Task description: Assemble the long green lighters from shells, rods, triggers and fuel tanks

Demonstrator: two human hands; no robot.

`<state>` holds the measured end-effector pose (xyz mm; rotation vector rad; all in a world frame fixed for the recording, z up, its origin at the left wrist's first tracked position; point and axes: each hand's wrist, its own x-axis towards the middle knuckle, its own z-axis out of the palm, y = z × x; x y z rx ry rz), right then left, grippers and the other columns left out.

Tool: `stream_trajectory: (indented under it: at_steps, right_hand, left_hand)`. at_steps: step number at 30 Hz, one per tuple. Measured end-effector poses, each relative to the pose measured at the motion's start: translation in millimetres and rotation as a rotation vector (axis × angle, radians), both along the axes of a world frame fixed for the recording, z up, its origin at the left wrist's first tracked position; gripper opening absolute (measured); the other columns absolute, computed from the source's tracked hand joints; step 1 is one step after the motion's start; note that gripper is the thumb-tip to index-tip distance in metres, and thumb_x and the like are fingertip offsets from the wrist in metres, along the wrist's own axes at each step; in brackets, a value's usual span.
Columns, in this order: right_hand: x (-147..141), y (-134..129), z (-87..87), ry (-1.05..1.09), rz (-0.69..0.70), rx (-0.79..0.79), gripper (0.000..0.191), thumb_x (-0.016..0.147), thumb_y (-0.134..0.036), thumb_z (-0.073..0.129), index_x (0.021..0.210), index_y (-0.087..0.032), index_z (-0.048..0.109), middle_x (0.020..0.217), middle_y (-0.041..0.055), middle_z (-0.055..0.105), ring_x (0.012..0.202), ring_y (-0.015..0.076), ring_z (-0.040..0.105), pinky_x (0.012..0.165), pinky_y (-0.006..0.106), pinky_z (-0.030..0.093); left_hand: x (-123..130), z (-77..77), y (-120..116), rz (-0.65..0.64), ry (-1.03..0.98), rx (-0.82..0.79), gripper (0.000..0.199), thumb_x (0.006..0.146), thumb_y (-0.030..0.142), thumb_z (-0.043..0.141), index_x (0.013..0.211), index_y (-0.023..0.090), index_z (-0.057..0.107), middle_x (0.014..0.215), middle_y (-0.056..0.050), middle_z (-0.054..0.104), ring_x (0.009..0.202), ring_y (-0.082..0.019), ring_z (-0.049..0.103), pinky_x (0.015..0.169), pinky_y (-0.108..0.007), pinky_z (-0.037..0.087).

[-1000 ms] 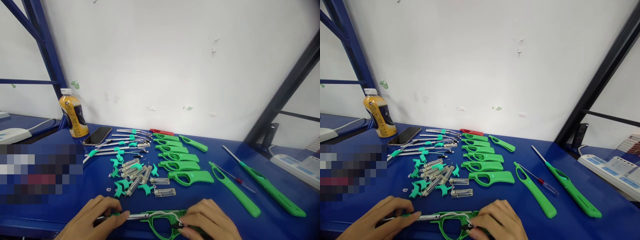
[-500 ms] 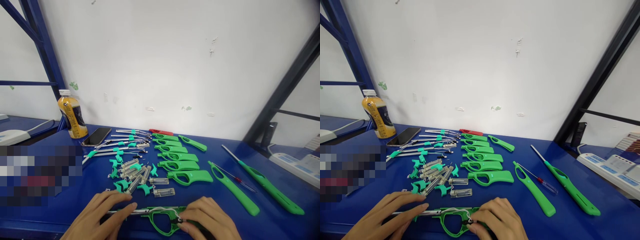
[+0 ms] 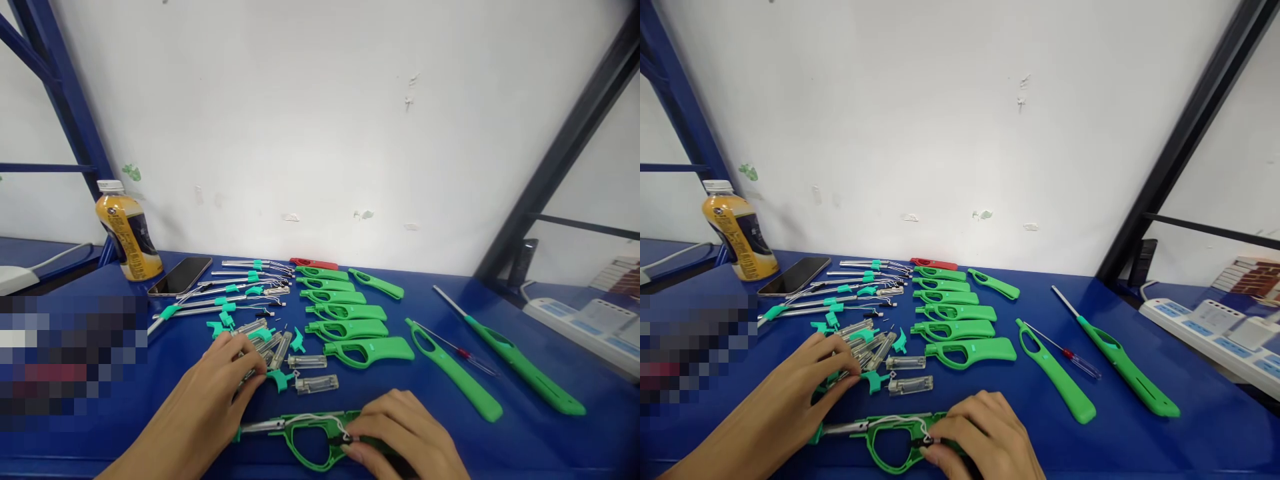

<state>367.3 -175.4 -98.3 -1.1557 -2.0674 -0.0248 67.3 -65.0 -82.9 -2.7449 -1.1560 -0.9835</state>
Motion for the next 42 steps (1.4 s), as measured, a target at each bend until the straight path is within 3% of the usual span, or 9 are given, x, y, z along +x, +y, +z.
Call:
stream_trajectory:
  at_steps: [6, 12, 16, 22, 30, 36, 42]
  right_hand:
    - [-1.0, -1.6, 0.2, 0.019, -0.009, -0.010, 0.006, 0.100, -0.027, 0.079, 0.104, -0.031, 0.078, 0.092, -0.0042, 0.080, 0.081, 0.0144, 0.076, 0.075, 0.025, 0.058]
    - [-0.4, -2.1, -2.1, 0.016, -0.018, -0.016, 0.010, 0.100, -0.025, 0.080, 0.106, -0.032, 0.076, 0.094, -0.0058, 0.080, 0.081, 0.0143, 0.075, 0.076, 0.026, 0.056]
    - [-0.8, -1.7, -2.8, 0.014, -0.009, -0.032, 0.012, 0.099, -0.024, 0.080, 0.107, -0.032, 0.076, 0.095, -0.0059, 0.080, 0.082, 0.0144, 0.075, 0.076, 0.026, 0.055]
    - [-1.3, -2.2, -1.5, 0.047, 0.003, -0.058, 0.014, 0.098, -0.024, 0.081, 0.107, -0.033, 0.075, 0.095, -0.0075, 0.079, 0.083, 0.0134, 0.074, 0.077, 0.026, 0.054]
    - [-0.5, -2.3, -0.4, 0.058, 0.005, -0.052, 0.013, 0.099, -0.025, 0.082, 0.108, -0.033, 0.078, 0.094, -0.0063, 0.079, 0.083, 0.0138, 0.075, 0.077, 0.026, 0.054]
    - [-0.1, -2.9, 2.8, 0.042, 0.018, -0.040, 0.014, 0.101, -0.020, 0.076, 0.110, -0.031, 0.078, 0.095, -0.0038, 0.080, 0.083, 0.0143, 0.075, 0.078, 0.026, 0.057]
    - [-1.2, -3.4, 3.9, 0.163, 0.038, -0.059, 0.010, 0.101, -0.022, 0.078, 0.107, -0.029, 0.079, 0.093, -0.0055, 0.083, 0.079, 0.0130, 0.077, 0.080, 0.022, 0.059]
  left_hand:
    - [3.6, 22.5, -23.2, -0.001, -0.089, 0.070, 0.021, 0.108, 0.031, 0.055, 0.095, 0.026, 0.071, 0.095, -0.003, 0.071, 0.086, -0.020, 0.067, 0.072, -0.025, 0.055]
    - [21.8, 11.0, -50.4, -0.144, 0.009, -0.005, 0.021, 0.109, 0.018, 0.052, 0.100, 0.027, 0.068, 0.100, -0.001, 0.070, 0.089, -0.017, 0.068, 0.081, -0.025, 0.057]
    - [28.8, 1.8, -51.3, -0.166, 0.041, -0.018, 0.019, 0.109, 0.016, 0.051, 0.103, 0.025, 0.066, 0.101, -0.002, 0.069, 0.090, -0.018, 0.067, 0.079, -0.026, 0.057]
    - [33.0, 2.1, -50.6, -0.178, 0.067, -0.022, 0.023, 0.108, 0.011, 0.047, 0.102, 0.024, 0.066, 0.103, -0.004, 0.068, 0.091, -0.019, 0.067, 0.081, -0.028, 0.058]
    - [33.7, -0.2, -47.8, -0.193, 0.208, 0.115, 0.027, 0.107, 0.011, 0.046, 0.103, 0.025, 0.069, 0.105, -0.004, 0.072, 0.098, -0.024, 0.069, 0.092, -0.038, 0.061]
    - [36.9, -3.3, -49.7, -0.179, 0.120, 0.100, 0.029, 0.109, 0.008, 0.044, 0.100, 0.023, 0.067, 0.099, -0.003, 0.070, 0.090, -0.021, 0.066, 0.083, -0.032, 0.058]
    - [42.1, -2.0, -50.3, -0.233, 0.038, 0.008, 0.023, 0.107, 0.006, 0.046, 0.103, 0.023, 0.063, 0.099, -0.002, 0.068, 0.089, -0.020, 0.065, 0.078, -0.031, 0.057]
